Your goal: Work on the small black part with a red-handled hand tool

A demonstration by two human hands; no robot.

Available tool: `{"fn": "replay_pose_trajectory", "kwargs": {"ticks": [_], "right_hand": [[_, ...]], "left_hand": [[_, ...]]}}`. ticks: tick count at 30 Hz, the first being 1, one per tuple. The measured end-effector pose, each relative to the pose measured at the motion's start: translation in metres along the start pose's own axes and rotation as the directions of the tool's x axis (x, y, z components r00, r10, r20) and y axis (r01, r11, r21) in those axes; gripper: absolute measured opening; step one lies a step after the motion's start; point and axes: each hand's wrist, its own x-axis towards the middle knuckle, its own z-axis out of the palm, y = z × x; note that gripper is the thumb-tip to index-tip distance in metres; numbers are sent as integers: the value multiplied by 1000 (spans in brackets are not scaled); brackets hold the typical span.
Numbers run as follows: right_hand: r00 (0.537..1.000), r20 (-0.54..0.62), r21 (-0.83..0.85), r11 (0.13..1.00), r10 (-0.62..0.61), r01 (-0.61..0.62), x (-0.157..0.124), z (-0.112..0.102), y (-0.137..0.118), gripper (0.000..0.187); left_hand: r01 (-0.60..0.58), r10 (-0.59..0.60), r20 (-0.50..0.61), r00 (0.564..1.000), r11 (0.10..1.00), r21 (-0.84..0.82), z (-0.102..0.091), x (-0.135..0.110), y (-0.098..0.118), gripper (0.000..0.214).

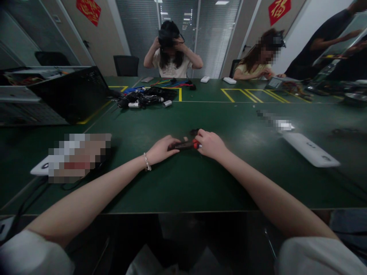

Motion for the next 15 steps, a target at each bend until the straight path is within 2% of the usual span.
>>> {"fn": "replay_pose_trajectory", "kwargs": {"ticks": [8, 15], "right_hand": [[998, -34, -78, 996, -55, 52, 1, -7, 0, 22], [1000, -14, -43, 999, -26, 25, 0, -4, -1, 22]], "left_hand": [[-5, 5, -7, 1000, 1000, -2, 0, 0, -1, 35], [-2, 2, -11, 1000, 1000, -13, 0, 0, 0, 33]]}}
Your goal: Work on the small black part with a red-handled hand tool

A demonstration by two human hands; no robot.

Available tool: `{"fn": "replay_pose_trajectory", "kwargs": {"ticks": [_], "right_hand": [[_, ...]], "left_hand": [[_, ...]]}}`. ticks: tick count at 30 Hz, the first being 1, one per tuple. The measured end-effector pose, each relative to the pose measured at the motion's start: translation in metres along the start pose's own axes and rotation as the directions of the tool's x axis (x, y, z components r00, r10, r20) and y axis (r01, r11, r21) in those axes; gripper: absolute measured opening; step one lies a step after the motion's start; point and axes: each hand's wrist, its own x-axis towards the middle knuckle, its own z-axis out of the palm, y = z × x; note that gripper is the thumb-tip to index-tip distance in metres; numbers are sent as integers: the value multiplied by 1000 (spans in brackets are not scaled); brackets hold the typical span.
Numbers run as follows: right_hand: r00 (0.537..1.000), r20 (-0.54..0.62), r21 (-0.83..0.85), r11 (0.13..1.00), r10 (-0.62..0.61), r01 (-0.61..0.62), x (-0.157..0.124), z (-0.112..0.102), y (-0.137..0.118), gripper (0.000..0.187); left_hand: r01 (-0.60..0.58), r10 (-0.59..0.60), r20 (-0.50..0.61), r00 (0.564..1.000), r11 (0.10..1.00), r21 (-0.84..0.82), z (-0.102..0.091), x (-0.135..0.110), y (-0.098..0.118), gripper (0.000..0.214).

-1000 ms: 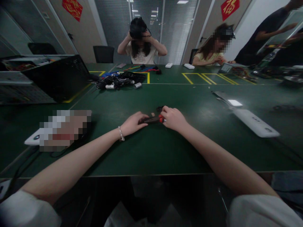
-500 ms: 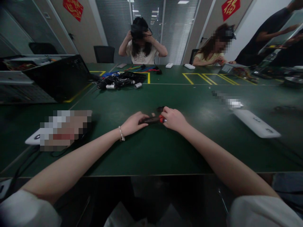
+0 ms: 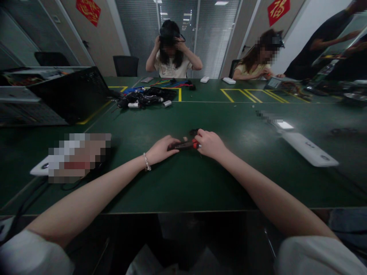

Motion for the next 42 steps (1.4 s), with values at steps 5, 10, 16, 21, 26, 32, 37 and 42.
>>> {"fn": "replay_pose_trajectory", "kwargs": {"ticks": [5, 10, 16, 21, 26, 32, 37, 42], "right_hand": [[1000, 7, 1, 1000, 1, -1, 0, 0, 0, 22], [999, -19, -33, 999, -33, 32, 0, -2, 1, 22], [1000, 5, 17, 1000, -6, 5, 0, -1, 0, 23], [1000, 5, 23, 1000, -10, 10, 1, -2, 0, 24], [1000, 7, -10, 1000, -21, 21, 2, -2, 1, 25], [1000, 6, -1, 1000, -14, 14, 1, 0, 1, 24], [1000, -9, 4, 1000, -14, 14, 1, 0, 1, 22], [1000, -1, 29, 1000, -10, 10, 2, -1, 1, 22]], "left_hand": [[2, -2, 10, 1000, 1000, -2, -1, 0, 0, 33], [1, -1, 7, 1000, 1000, -15, 0, 0, -1, 34], [9, -9, 17, 1000, 1000, -3, -1, 0, 0, 33], [7, -6, 17, 1000, 1000, -8, -1, 0, 0, 33], [4, -4, 1, 1000, 1000, -9, 1, 1, 0, 34], [6, -6, 11, 1000, 1000, -2, 0, 0, 0, 34], [-9, 9, 0, 1000, 1000, 5, 1, -1, 0, 33], [-17, 17, -17, 1000, 1000, -5, 1, -3, 2, 33]]}}
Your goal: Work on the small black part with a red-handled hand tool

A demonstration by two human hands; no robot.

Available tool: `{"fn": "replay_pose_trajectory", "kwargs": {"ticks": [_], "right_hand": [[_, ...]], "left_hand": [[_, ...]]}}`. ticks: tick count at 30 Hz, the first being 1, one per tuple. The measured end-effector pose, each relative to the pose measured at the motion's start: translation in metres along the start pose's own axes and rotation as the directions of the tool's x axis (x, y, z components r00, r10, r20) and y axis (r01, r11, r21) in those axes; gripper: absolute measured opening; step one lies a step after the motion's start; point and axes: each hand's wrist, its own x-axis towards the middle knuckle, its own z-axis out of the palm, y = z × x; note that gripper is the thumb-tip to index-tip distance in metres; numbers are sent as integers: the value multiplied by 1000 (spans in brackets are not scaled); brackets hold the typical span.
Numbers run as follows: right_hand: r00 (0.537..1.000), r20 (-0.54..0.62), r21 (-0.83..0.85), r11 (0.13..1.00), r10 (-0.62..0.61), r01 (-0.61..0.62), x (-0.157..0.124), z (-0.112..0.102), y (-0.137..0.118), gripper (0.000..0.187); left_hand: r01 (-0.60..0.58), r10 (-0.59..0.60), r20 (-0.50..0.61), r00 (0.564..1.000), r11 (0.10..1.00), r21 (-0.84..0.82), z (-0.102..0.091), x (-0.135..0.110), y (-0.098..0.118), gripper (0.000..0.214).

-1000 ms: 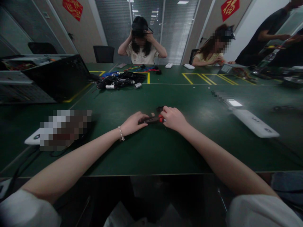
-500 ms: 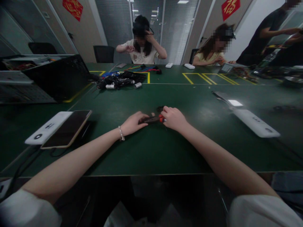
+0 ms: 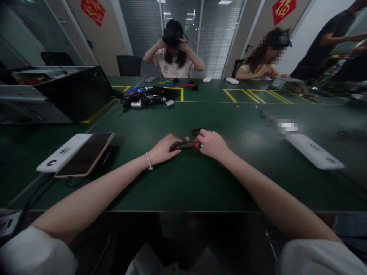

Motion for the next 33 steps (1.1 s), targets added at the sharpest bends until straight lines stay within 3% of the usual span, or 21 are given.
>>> {"fn": "replay_pose_trajectory", "kwargs": {"ticks": [15, 33], "right_hand": [[1000, 17, -2, 1000, 10, -10, 1, 3, 1, 24], [1000, -11, -2, 1000, 20, -20, 1, 2, -2, 23]], "left_hand": [[-11, 15, -33, 999, 993, 116, 4, -7, 7, 35], [29, -25, -69, 997, 998, 56, 7, -1, 1, 30]]}}
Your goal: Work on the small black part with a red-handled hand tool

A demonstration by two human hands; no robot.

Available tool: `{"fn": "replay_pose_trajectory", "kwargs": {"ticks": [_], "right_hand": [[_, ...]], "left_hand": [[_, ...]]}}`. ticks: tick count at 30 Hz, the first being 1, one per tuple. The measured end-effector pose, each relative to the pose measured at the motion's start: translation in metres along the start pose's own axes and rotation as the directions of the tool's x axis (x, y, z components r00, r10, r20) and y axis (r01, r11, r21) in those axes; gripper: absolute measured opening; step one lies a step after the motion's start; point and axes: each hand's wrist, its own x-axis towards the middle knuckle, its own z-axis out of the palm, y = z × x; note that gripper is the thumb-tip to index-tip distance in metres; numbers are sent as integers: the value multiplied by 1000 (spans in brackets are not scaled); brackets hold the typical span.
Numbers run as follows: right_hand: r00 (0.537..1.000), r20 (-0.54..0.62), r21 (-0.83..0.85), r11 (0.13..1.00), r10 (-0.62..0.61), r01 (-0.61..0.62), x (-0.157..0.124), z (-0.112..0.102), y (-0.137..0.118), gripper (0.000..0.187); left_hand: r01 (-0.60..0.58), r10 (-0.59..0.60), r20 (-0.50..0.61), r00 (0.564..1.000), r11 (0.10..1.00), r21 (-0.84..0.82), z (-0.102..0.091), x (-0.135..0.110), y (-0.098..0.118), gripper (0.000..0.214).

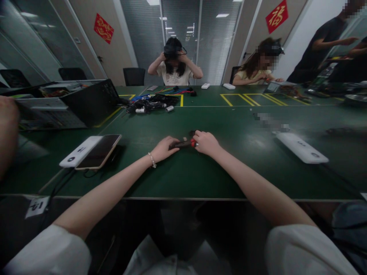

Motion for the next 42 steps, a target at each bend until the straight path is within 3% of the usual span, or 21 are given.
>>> {"fn": "replay_pose_trajectory", "kwargs": {"ticks": [6, 13, 21, 26, 30, 34, 37, 40, 42], "right_hand": [[999, 29, 41, 999, 32, -33, 0, -3, -3, 20], [999, -28, -80, 997, -25, 22, -1, -6, -4, 23], [998, 49, -17, 999, 46, -45, 0, -2, -3, 23], [1000, 16, -14, 1000, 27, -27, -1, -2, -2, 21], [1000, 10, -27, 999, 19, -18, -1, -1, 0, 21], [1000, 12, -4, 1000, 0, 0, -1, -1, 2, 21], [1000, 7, -17, 1000, -1, 1, -2, -1, 2, 21], [1000, 10, -27, 1000, 3, -2, -1, -2, 1, 21], [1000, 12, -28, 1000, 5, -5, -1, -2, 0, 22]], "left_hand": [[55, -54, 17, 998, 998, -40, 1, 2, -1, 30], [78, -78, -4, 997, 995, -64, 4, 2, -1, 33], [57, -57, -4, 998, 997, -52, 4, 2, -1, 30], [28, -29, -17, 999, 999, -33, 4, -1, 1, 33], [39, -39, 7, 999, 999, 1, -15, -13, 11, 61], [-31, 32, -5, 999, 983, 183, -58, -42, 17, 33], [187, -131, -173, 976, 911, 368, -95, -71, 6, 28], [495, -350, -371, 860, 750, 439, -121, -97, -17, 32], [605, -466, -395, 792, 684, 408, -130, -108, -31, 37]]}}
